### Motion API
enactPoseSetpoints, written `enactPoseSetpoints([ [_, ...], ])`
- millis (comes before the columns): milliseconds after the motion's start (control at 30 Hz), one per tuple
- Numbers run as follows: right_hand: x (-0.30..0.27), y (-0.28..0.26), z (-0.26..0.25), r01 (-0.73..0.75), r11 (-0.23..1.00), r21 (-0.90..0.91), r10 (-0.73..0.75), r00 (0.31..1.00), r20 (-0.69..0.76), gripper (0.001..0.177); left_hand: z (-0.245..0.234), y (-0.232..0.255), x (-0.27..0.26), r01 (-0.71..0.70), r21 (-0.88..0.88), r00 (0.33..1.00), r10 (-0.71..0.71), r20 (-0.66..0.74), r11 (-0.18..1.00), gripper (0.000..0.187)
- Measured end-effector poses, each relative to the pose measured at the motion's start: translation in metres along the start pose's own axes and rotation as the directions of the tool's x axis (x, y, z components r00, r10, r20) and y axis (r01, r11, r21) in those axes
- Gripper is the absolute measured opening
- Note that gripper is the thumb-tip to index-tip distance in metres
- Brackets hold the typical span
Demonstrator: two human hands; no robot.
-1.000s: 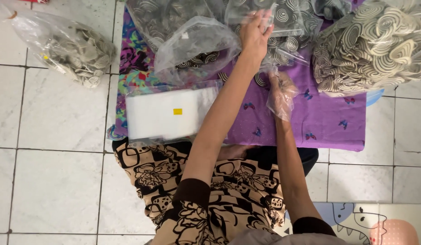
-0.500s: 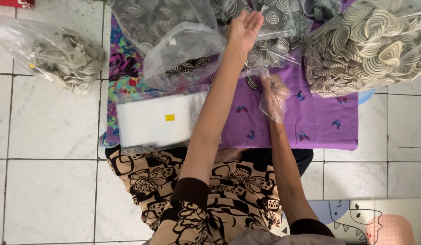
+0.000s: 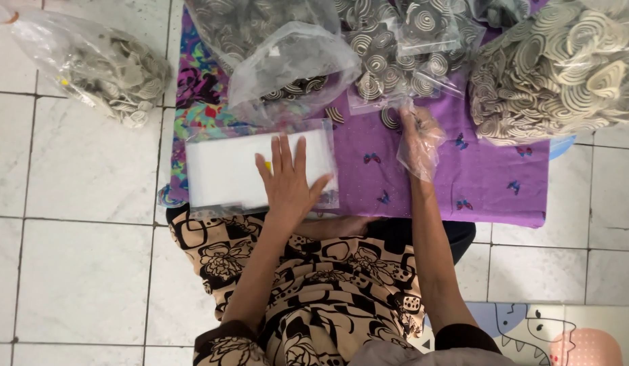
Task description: Manually packing individual round snacks into small plastic bags while sitting on the floor.
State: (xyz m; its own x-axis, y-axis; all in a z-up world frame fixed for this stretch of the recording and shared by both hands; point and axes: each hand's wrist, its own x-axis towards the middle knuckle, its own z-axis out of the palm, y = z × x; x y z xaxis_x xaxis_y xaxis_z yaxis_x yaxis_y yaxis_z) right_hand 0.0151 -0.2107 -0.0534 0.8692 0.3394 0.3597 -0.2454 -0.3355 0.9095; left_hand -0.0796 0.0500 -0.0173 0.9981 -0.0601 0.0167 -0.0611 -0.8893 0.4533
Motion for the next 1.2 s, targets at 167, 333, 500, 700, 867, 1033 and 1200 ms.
enactPoseSetpoints([
  [167, 0.007, 0.006, -0.009, -0.201, 0.831, 0.519, 0.185, 0.979, 0.083, 0.017, 0.013, 0.003, -0.012, -0.059, 0.105, 0.997, 0.064, -0.04, 0.993, 0.096],
  [333, 0.01, 0.012, -0.016, -0.321, 0.513, 0.796, 0.264, 0.942, 0.209, 0.013, 0.025, 0.014, -0.003, -0.069, 0.088, 0.997, 0.065, 0.046, 0.994, 0.09],
  [500, 0.013, 0.02, -0.022, -0.408, 0.11, 0.906, 0.284, 0.887, 0.365, 0.01, -0.003, -0.008, -0.005, 0.076, 0.091, 0.983, -0.09, 0.161, 0.993, 0.099],
  [700, 0.018, 0.027, -0.033, -0.415, -0.463, 0.784, 0.204, 0.81, 0.549, 0.009, 0.029, -0.05, -0.007, 0.002, 0.004, 0.961, -0.001, -0.275, 1.0, 0.085],
  [867, 0.004, -0.016, 0.002, -0.363, -0.655, 0.662, 0.162, 0.789, 0.593, 0.009, 0.018, -0.044, -0.001, -0.042, 0.171, 0.922, 0.104, -0.374, 0.984, 0.064],
  [1033, -0.003, -0.025, 0.011, -0.359, -0.655, 0.665, 0.166, 0.79, 0.59, 0.009, 0.03, -0.06, 0.023, -0.152, 0.181, 0.853, 0.221, -0.472, 0.972, 0.048],
  [1200, 0.002, -0.026, 0.011, -0.339, -0.653, 0.678, 0.185, 0.797, 0.576, 0.009, 0.02, -0.066, 0.037, -0.204, 0.1, 0.83, 0.227, -0.51, 0.974, 0.032],
])
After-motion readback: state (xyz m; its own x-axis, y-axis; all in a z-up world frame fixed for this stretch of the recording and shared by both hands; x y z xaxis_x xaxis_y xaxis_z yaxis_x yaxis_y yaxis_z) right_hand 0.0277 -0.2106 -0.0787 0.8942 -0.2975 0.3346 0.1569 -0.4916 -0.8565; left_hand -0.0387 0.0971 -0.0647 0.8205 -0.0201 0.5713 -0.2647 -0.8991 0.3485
